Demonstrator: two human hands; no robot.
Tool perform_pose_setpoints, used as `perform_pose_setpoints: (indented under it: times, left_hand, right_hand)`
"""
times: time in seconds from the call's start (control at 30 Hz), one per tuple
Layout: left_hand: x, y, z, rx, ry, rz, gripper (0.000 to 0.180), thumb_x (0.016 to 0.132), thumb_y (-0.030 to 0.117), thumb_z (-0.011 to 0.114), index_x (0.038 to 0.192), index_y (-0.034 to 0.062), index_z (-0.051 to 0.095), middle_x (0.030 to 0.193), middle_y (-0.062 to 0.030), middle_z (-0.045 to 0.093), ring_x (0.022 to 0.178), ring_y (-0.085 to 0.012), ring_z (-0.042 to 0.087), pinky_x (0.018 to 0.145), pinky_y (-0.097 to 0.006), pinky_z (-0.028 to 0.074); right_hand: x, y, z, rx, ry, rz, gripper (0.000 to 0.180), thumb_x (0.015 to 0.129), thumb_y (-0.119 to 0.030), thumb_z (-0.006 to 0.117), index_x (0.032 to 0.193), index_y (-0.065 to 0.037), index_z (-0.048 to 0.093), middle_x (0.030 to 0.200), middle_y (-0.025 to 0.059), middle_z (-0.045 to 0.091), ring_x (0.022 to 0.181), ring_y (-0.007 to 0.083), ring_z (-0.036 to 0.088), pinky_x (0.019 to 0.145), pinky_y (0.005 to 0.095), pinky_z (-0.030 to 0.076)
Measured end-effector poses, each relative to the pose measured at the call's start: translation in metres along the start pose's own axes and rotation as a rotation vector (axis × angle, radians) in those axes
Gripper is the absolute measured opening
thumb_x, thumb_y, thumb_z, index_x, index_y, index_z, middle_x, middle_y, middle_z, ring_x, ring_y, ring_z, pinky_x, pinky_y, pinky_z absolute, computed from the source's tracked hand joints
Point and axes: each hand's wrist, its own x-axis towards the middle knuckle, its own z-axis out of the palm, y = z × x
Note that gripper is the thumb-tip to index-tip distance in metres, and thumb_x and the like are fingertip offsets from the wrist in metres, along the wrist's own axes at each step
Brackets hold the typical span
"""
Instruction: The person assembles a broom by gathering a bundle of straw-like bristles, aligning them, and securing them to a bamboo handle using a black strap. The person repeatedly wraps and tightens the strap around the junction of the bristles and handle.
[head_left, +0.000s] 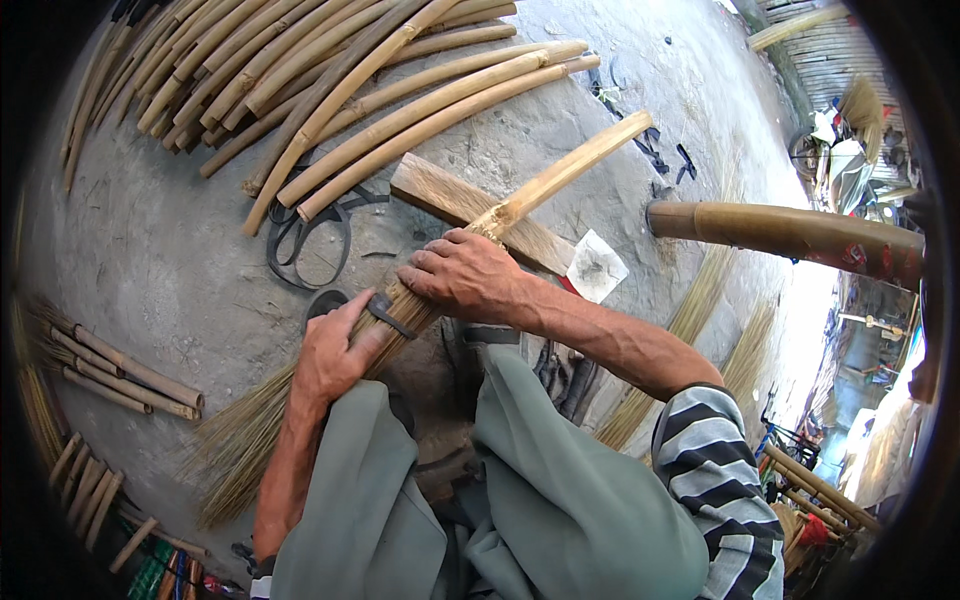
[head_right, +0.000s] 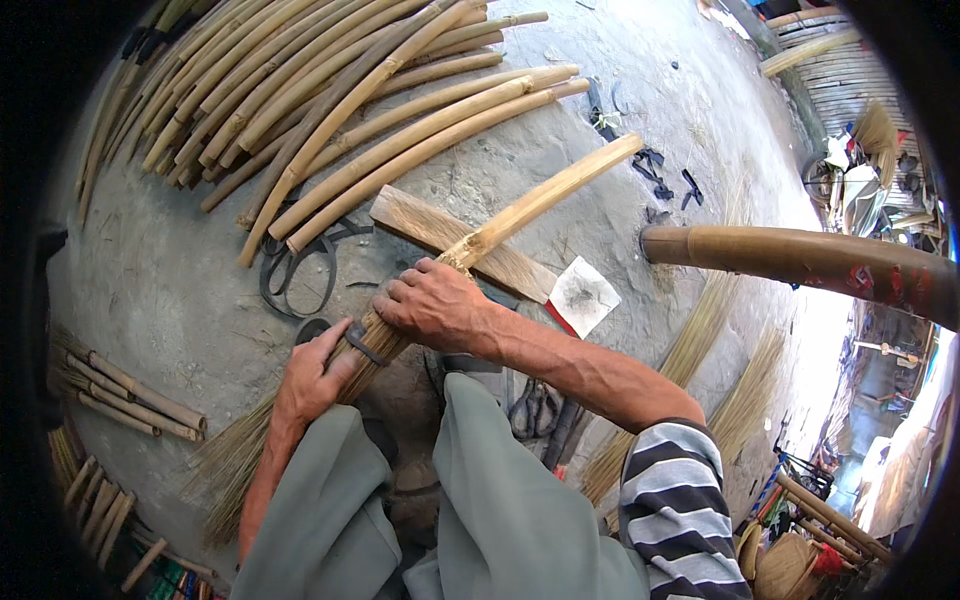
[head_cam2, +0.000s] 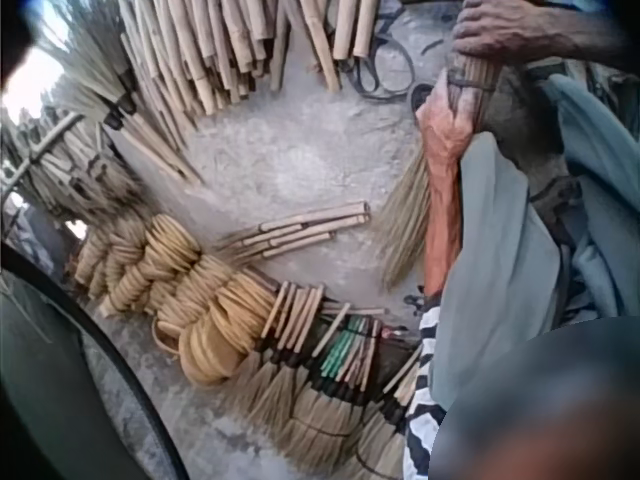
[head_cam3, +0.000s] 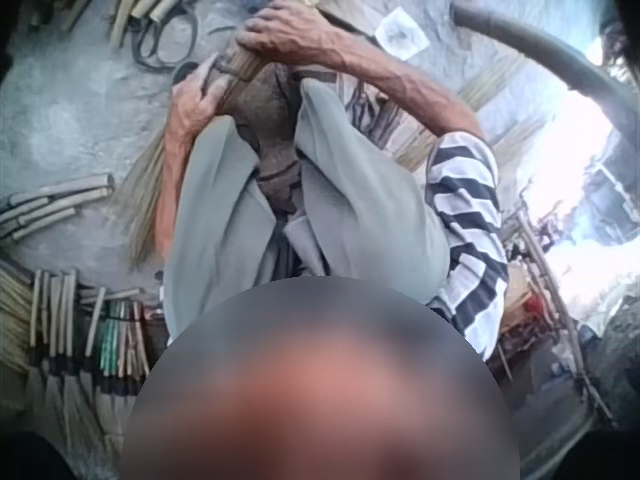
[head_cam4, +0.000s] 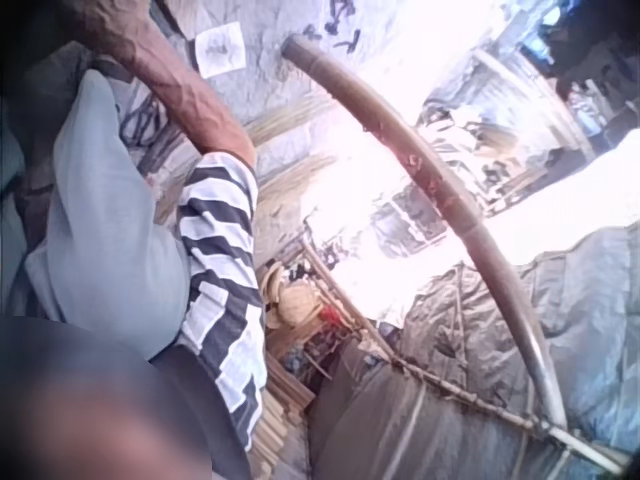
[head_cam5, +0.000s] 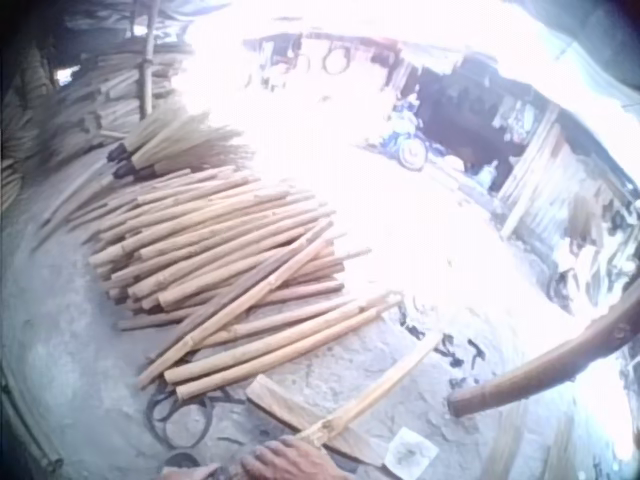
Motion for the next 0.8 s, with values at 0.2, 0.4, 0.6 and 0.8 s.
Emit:
perform_pose_setpoints:
  times: [0.2,0.4,0.6,0.8]
  left_hand:
    - [-0.014,0.014,-0.007,0.227,0.014,0.066,0.1,0.086,0.042,0.095,0.164,-0.0031,0.052,0.141,-0.029,0.071,0.129,-0.0487,0.068,0.112,-0.056,0.051]
    - [-0.025,0.003,-0.004,0.164,0.069,0.053,0.089,0.088,0.029,0.094,0.163,-0.0017,0.057,0.147,-0.028,0.071,0.132,-0.0489,0.068,0.113,-0.055,0.053]
    - [-0.026,0.004,0.003,0.09,0.128,0.044,0.079,0.088,0.028,0.093,0.155,-0.0021,0.065,0.143,-0.0292,0.074,0.13,-0.0463,0.071,0.113,-0.053,0.054]
    - [-0.03,0.005,0.009,0.101,0.174,0.054,0.074,0.092,0.029,0.09,0.155,-0.0012,0.066,0.143,-0.0278,0.074,0.131,-0.0453,0.07,0.114,-0.051,0.053]
  right_hand:
    - [0.001,-0.007,-0.005,0.017,-0.132,0.063,0.05,0.098,-0.031,0.077,0.143,-0.012,0.066,0.131,0.0081,0.076,0.13,0.0256,0.073,0.111,0.0412,0.054]
    - [0.007,-0.016,0.006,-0.075,0.008,-0.001,0.046,0.093,-0.032,0.079,0.132,-0.013,0.066,0.108,0.0034,0.068,0.106,0.0212,0.069,0.096,0.0386,0.05]
    - [0.01,0.001,-0.001,0.058,0.032,-0.129,0.052,0.096,-0.05,0.081,0.129,-0.013,0.065,0.103,0.0031,0.064,0.102,0.0228,0.064,0.092,0.0401,0.047]
    - [0.019,-0.009,0.01,0.073,0.055,0.055,0.057,0.109,-0.066,0.062,0.106,-0.011,0.073,0.095,0.0063,0.066,0.097,0.0253,0.066,0.091,0.0424,0.047]
